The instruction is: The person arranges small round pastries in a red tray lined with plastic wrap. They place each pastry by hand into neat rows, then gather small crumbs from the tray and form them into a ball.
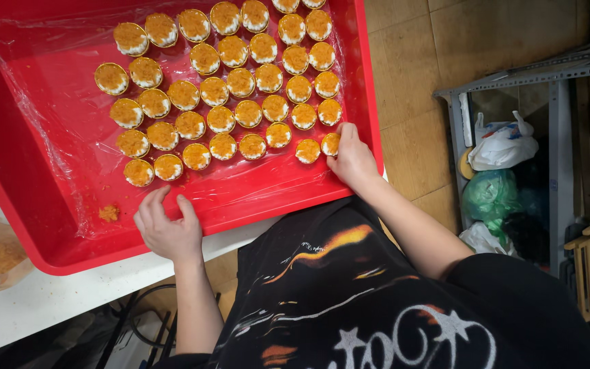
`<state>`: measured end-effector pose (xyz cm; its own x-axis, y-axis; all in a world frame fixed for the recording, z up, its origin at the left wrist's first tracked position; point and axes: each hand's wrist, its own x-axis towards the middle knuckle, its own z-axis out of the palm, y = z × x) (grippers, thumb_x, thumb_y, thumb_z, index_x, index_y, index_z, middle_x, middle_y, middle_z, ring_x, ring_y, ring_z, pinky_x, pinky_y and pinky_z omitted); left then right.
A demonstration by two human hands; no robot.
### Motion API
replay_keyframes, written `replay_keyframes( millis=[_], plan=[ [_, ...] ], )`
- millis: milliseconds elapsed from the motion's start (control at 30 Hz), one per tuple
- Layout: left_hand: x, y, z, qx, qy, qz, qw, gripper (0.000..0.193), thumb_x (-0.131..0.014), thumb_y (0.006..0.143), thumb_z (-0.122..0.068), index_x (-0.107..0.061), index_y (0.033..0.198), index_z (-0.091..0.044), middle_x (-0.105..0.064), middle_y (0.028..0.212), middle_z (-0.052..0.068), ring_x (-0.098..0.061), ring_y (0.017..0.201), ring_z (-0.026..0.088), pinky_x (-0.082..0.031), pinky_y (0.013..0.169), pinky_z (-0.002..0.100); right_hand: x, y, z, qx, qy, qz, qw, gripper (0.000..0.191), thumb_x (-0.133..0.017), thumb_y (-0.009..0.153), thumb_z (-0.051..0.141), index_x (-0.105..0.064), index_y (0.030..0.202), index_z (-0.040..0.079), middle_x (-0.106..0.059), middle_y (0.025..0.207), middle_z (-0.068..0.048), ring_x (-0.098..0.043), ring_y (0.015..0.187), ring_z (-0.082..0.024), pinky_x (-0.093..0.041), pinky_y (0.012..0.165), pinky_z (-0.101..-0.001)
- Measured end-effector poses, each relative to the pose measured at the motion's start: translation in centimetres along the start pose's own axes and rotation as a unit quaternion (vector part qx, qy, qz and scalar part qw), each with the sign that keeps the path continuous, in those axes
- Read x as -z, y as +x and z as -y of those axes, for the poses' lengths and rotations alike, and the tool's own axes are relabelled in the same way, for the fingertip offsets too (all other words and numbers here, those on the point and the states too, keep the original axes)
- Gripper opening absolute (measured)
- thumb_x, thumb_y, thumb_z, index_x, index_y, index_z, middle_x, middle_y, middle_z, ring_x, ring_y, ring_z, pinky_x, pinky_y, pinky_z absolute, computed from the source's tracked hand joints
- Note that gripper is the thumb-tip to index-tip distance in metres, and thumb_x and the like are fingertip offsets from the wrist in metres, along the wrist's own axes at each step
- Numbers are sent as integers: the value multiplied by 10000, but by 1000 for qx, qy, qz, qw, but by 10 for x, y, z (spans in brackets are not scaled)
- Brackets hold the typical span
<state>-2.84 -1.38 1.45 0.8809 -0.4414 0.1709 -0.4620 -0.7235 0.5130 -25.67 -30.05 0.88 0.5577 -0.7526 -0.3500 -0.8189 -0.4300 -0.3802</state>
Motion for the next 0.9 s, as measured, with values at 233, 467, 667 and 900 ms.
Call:
replay_keyframes(
  millis=[233,467,667,900],
  plan=[
    [1,0,0,-2,3,3,1000,253,-747,931,-160,-723,1180,-120,-689,1231,50,-600,1149,297,-507,965,415,-6,5,-4,19,15,-31,999,569,-798,821,114,-399,1218,25,-562,1184,-252,-662,861,-498,-553,700,-561],
    [1,0,-1,3,5,5,1000,252,-748,927,-161,-723,1174,-117,-689,1225,49,-599,1139,297,-505,957,413,1,3,1,48,10,-39,998,657,-836,782,135,-399,1257,11,-535,1246,-246,-664,858,-493,-562,698,-545],
    [2,0,-1,5,0,2,1000,257,-747,921,-156,-721,1173,-113,-689,1231,52,-600,1134,300,-504,951,415,11,-16,15,96,-29,-11,995,731,-894,736,230,-421,1260,40,-561,1205,-162,-701,857,-401,-562,650,-514],
    [1,-1,0,1,1,3,1000,260,-745,925,-155,-723,1181,-114,-688,1232,53,-600,1143,302,-509,954,414,-6,-6,30,182,-37,2,983,704,-866,721,216,-439,1252,37,-580,1206,-165,-693,771,-384,-560,613,-496]
  ],
)
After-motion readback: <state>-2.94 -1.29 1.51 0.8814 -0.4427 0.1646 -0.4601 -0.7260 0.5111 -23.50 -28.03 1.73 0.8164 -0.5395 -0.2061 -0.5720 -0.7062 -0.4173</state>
